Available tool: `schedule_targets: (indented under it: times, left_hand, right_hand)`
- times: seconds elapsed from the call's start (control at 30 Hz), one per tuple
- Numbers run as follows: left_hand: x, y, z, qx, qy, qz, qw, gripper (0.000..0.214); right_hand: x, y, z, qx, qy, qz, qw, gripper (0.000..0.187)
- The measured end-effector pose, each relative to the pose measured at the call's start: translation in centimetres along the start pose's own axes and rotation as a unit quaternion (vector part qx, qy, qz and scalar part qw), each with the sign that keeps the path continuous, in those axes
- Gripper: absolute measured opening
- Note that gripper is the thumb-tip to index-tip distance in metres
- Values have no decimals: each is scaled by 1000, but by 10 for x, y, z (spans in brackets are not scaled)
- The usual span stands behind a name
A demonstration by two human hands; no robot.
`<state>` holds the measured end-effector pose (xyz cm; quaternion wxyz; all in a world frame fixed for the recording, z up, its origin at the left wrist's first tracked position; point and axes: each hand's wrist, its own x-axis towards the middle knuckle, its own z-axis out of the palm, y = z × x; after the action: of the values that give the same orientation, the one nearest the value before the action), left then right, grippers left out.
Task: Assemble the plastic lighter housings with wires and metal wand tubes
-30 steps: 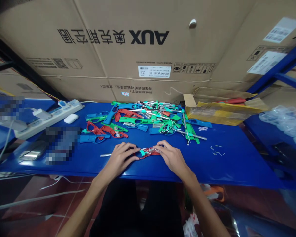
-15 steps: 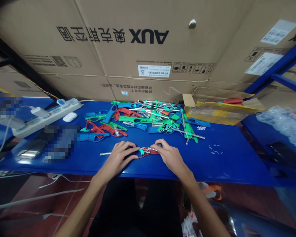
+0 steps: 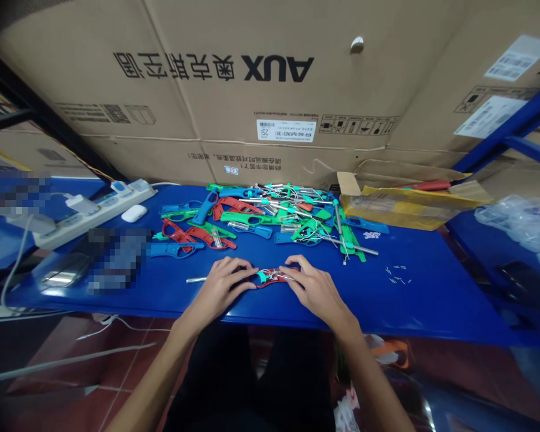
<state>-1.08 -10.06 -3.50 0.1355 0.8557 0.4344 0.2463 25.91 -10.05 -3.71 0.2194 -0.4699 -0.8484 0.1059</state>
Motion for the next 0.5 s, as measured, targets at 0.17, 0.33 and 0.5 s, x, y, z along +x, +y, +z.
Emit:
schedule_targets:
  times: [0.17, 0.33, 0.5]
  left_hand:
    - [0, 2, -1, -5, 1, -7, 1000, 30]
    - [0, 1, 0, 3, 0, -2, 1000, 31]
    - [0, 1, 1, 5, 3, 1, 1000, 32]
  right_hand:
    - [-3, -5, -1, -56, 6, -16, 998, 38]
    - [7, -20, 3, -68, 8, -47, 997, 32]
    - [16, -29, 11, -74, 7, -61, 995, 29]
